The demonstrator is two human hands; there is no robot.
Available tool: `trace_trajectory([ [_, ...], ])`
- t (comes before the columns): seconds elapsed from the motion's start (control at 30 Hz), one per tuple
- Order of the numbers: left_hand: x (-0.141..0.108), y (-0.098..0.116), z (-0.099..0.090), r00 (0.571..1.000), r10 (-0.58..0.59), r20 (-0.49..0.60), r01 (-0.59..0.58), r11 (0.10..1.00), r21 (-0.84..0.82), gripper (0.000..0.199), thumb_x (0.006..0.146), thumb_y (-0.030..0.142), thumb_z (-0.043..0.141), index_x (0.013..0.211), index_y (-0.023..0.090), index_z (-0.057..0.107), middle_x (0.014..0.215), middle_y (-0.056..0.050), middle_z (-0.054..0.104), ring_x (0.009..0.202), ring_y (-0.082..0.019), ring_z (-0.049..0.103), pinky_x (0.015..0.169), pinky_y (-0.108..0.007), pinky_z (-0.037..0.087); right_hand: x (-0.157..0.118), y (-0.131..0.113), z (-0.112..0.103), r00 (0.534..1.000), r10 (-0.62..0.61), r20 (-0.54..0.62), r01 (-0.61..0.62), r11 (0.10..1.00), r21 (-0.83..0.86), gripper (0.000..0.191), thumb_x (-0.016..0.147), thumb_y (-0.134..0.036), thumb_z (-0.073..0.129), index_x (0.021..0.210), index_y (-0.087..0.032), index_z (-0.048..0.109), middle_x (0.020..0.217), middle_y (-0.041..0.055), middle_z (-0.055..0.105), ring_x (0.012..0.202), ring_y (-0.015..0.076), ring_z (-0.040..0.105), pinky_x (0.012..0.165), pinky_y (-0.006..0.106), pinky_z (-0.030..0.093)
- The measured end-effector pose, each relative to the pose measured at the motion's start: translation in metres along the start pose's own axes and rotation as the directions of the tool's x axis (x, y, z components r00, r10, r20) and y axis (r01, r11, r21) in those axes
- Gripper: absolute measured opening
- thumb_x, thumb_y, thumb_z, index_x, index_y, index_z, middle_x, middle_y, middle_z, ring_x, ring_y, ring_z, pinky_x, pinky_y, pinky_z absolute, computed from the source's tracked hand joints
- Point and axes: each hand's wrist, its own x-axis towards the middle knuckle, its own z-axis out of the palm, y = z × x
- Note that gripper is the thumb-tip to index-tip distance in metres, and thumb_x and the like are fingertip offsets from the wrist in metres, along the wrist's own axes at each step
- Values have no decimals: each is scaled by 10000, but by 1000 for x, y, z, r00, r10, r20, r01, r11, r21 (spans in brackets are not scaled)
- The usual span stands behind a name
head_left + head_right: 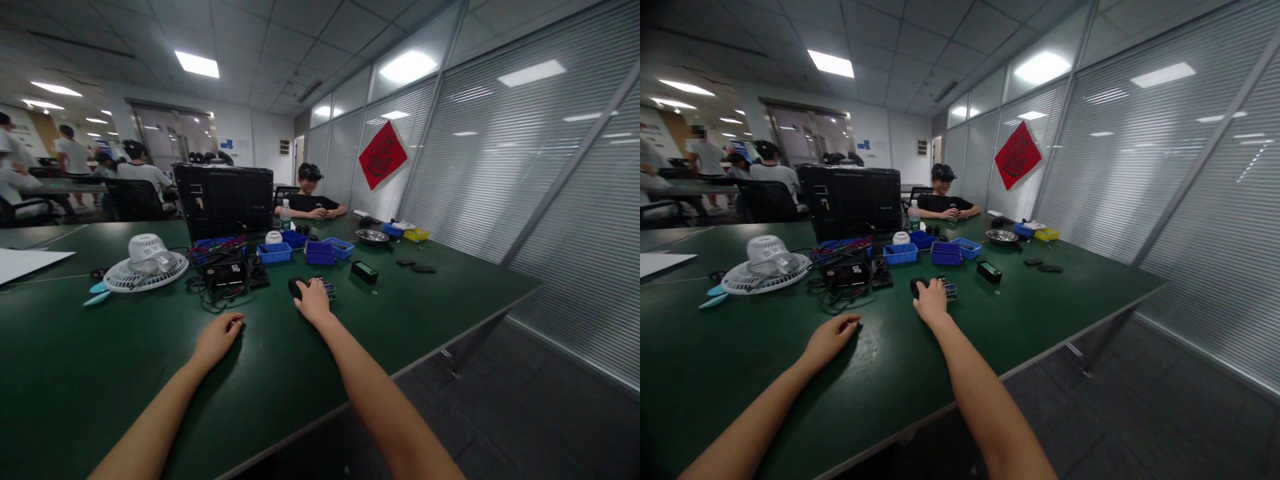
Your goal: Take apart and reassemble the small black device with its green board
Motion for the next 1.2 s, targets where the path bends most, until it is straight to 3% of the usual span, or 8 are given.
trace_trajectory([
  [0.3,0,0,-1,1000,3,5,-3,1000,0,363,789,366,395,1028,203,614,1049,-42,643,940,-203,587,845,-294,435,-9,-18,-6,968,-237,-79,221,960,-172,264,832,-185,447,1036,-189,613,1032,132,502,969,241,408,794,356,341],
  [0.47,1,-1,0,1000,13,-19,-14,1000,-16,353,781,369,405,1006,210,627,1030,-33,652,931,-197,592,835,-282,438,-14,-34,-8,919,-392,-28,385,913,-133,287,810,-397,506,938,-184,648,1026,122,522,984,252,405,815,367,336],
  [0.53,1,-1,0,1000,16,-20,-16,1000,-14,353,780,368,409,1008,209,627,1026,-34,653,929,-198,593,829,-281,440,-10,-28,-11,947,-306,-101,301,951,-66,315,846,-413,435,975,-209,637,1025,102,535,977,233,423,820,348,341],
  [0.63,1,-2,0,1000,11,-15,-11,1000,-13,355,784,361,406,1013,202,624,1023,-37,653,915,-195,598,815,-278,445,1,3,-19,978,46,-203,-34,998,59,355,890,-353,325,1022,-203,618,1021,98,555,954,208,465,812,307,358],
  [0.8,0,1,4,999,-7,-45,7,1000,-14,344,778,334,425,1036,198,607,1021,-36,648,883,-187,597,814,-288,450,16,68,-30,865,501,-6,-492,851,183,457,900,-369,223,1010,-181,625,1020,120,592,915,218,553,725,294,408],
  [0.97,7,40,18,980,145,-136,-156,985,-75,300,775,264,434,1014,196,602,1146,-39,571,882,-165,586,836,-291,457,19,70,-23,844,474,253,-520,837,167,542,860,-507,265,993,-128,629,1026,167,614,957,273,570,738,341,428],
  [1.07,15,74,36,946,280,-164,-296,952,-80,302,770,277,485,1043,210,596,1242,-37,504,1006,-189,546,897,-310,433,18,56,-15,863,434,260,-474,873,118,515,830,-521,341,1008,-125,619,1037,177,610,965,282,567,751,353,427],
  [1.2,22,101,63,932,319,-171,-339,936,-97,323,771,274,521,1078,190,576,1258,-62,483,1096,-219,488,974,-358,369,16,53,-6,897,393,203,-418,902,104,455,824,-497,382,983,-141,616,975,158,624,926,260,569,729,332,423],
])
